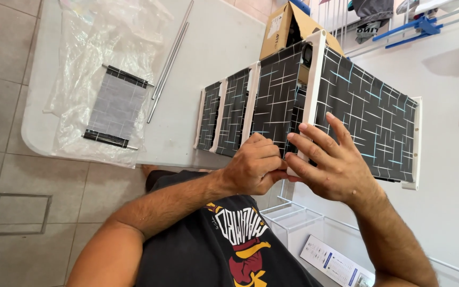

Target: Assembling a multi-tiered shoe rack by connecting metal rods, plastic joints, and fabric shelves.

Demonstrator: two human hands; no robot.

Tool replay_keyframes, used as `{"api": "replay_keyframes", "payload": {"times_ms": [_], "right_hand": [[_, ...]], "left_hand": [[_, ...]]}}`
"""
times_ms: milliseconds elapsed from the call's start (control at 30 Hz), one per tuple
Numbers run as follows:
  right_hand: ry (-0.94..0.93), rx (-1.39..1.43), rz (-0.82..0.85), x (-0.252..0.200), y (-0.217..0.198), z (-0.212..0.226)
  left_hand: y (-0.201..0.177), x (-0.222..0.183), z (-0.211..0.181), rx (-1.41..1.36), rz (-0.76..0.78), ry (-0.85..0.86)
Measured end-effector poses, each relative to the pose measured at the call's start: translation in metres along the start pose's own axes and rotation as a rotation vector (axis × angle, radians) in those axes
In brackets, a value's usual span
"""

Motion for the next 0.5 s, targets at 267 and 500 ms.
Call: {"api": "replay_keyframes", "payload": {"times_ms": [267,500], "right_hand": [[0.101,0.062,0.012,-0.032,0.020,0.001],[0.104,0.052,0.000,-0.031,0.020,0.001]], "left_hand": [[0.002,0.002,0.001,-0.001,0.012,0.009],[0.006,-0.002,0.002,0.036,0.034,-0.037]]}}
Point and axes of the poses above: each hand's wrist, its own x-axis towards the middle knuckle, its own y-axis out of the palm, z = x × y, the point moved 4 cm from there along x, towards the middle knuckle, and after that the axes turned 15 degrees about -z, right-handed, at the moved point
